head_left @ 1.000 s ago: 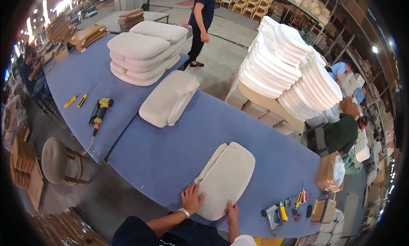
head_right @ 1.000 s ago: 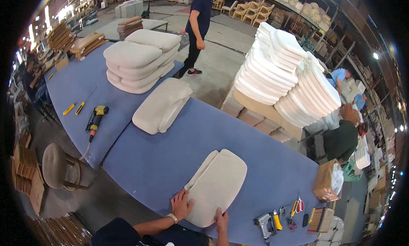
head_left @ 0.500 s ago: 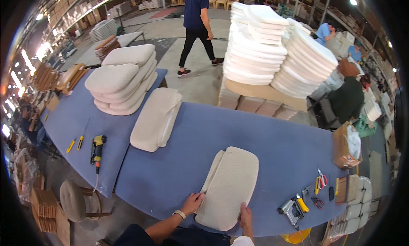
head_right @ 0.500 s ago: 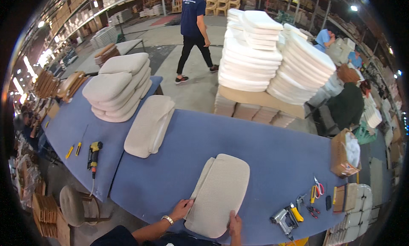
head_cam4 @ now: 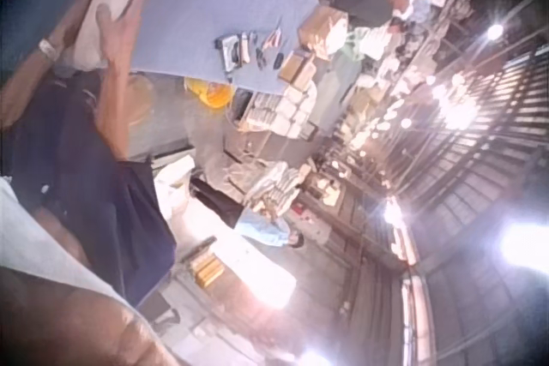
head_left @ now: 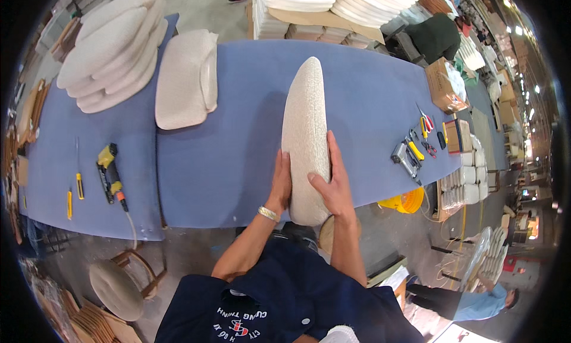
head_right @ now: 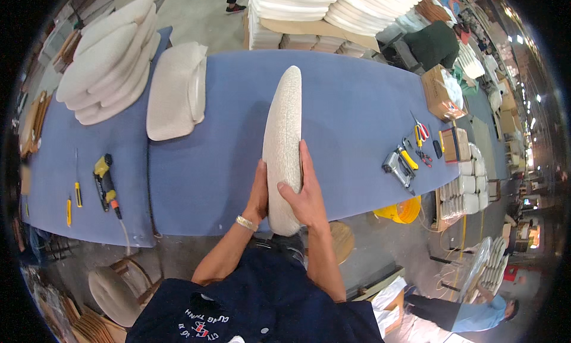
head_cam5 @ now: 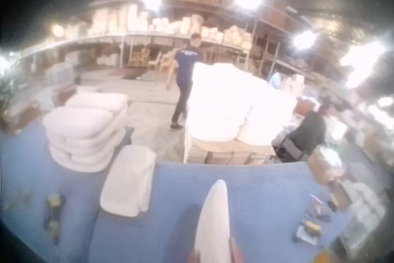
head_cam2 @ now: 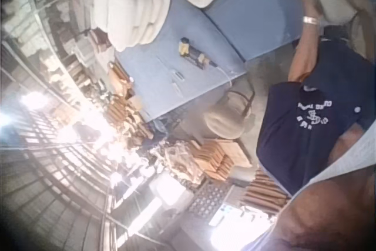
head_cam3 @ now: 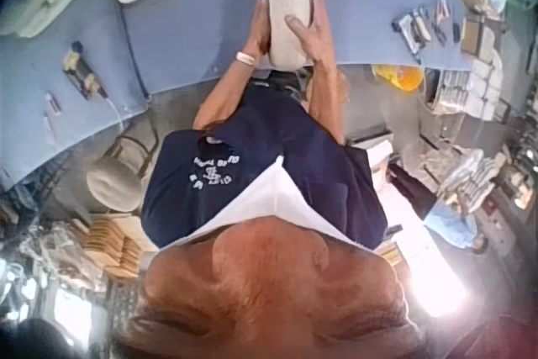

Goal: The person staples fabric onto foam cushion pieces using a pneumatic staple gun, trims excess fabric with a utility knife, and folds the edges. Completed cushions are stacked on a nearby pallet. The person repeats this process for multiple cushion units.

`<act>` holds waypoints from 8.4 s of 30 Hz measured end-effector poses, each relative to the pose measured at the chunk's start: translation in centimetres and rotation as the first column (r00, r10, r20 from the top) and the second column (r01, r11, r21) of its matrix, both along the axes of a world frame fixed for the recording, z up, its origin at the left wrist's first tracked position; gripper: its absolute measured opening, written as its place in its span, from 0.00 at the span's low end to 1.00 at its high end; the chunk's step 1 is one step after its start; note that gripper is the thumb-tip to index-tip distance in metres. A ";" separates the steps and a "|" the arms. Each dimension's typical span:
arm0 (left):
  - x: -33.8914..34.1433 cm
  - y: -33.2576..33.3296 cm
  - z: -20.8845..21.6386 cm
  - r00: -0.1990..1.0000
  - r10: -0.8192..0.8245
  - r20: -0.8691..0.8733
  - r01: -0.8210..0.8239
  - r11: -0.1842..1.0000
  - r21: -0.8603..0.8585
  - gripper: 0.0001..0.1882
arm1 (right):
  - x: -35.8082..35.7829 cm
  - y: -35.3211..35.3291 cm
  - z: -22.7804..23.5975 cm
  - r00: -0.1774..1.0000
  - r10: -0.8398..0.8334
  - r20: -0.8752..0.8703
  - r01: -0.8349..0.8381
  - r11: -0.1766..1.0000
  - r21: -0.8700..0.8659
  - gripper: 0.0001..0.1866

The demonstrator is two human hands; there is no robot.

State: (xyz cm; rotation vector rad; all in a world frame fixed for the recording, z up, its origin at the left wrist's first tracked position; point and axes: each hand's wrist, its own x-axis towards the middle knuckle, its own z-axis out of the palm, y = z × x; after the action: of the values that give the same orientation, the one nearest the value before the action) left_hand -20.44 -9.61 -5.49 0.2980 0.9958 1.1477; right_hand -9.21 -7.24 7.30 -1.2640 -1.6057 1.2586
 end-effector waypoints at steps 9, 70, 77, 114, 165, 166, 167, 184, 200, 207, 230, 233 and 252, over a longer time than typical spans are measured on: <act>-4.5 -8.4 8.9 0.980 -0.179 -0.088 0.191 0.969 0.154 0.43 | 0.7 -12.9 8.3 0.994 0.018 0.109 -0.042 0.974 0.224 0.56; 64.3 -48.7 -0.4 -0.085 -0.955 0.285 0.995 -0.066 0.079 0.43 | 42.1 -77.3 -23.7 -0.483 -0.841 -0.243 0.486 -0.027 -0.873 0.34; 78.7 -45.3 3.8 -0.200 -0.979 0.048 0.975 -0.204 -0.090 0.41 | 51.0 -83.6 -26.4 -0.639 -0.757 0.141 0.621 -0.615 -0.486 0.28; 101.7 -54.2 -26.7 -0.734 0.361 -0.576 0.002 -0.846 -0.533 0.29 | 55.5 -67.3 -37.3 -0.847 -0.413 0.335 -0.059 -0.553 -0.831 0.27; 100.9 -46.2 -35.9 -0.195 0.867 -0.458 0.220 -0.416 -0.882 0.33 | 87.9 -73.8 -50.8 -0.857 0.272 -0.438 0.222 -0.573 -0.789 0.34; 100.8 -46.2 -36.2 -0.183 0.873 -0.453 0.225 -0.411 -0.883 0.33 | 90.7 -75.0 -50.6 -0.855 0.202 -0.478 0.289 -0.579 -0.762 0.33; 100.7 -46.2 -36.4 -0.167 0.870 -0.465 0.235 -0.422 -0.875 0.32 | 93.1 -76.2 -51.1 -0.846 0.143 -0.514 0.336 -0.604 -0.722 0.34; 108.7 -43.0 -36.5 -0.465 0.572 -0.675 0.092 -0.727 -0.680 0.33 | 60.8 -58.5 -45.2 -0.690 -0.496 0.528 -0.144 -0.620 -0.771 0.15; 129.3 -65.4 -29.5 0.056 0.439 -0.897 -0.324 -0.842 -0.432 0.22 | 51.1 -40.4 -32.9 -0.820 0.147 0.554 -0.555 -0.443 -0.704 0.15; 105.6 -73.3 -21.2 -0.474 0.109 -0.874 -0.236 -0.972 0.007 0.19 | 47.8 -44.0 -40.1 -0.895 -0.076 0.439 -0.301 -0.622 -0.722 0.16; 86.6 -66.9 -29.5 0.513 0.283 -0.810 -0.787 -0.220 -0.576 0.21 | 37.3 -43.0 -39.1 -0.829 0.393 0.398 -0.556 -0.495 -0.668 0.14; 79.8 -66.0 -30.7 0.562 0.374 -0.738 -0.771 -0.086 -0.630 0.20 | 34.7 -32.0 -42.6 -0.728 0.394 0.562 -0.666 -0.604 -0.439 0.17; 19.9 -94.4 -27.7 0.428 0.623 -0.655 -0.892 0.408 -0.195 0.13 | 30.2 -47.1 -35.3 0.589 0.769 0.248 -0.438 0.562 -0.702 0.10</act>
State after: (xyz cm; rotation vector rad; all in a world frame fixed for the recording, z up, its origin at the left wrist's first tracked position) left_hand -0.52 -104.02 -33.18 -0.4570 2.0188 1.6279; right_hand 21.04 -54.38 -27.98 -1.5492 -2.3476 2.1259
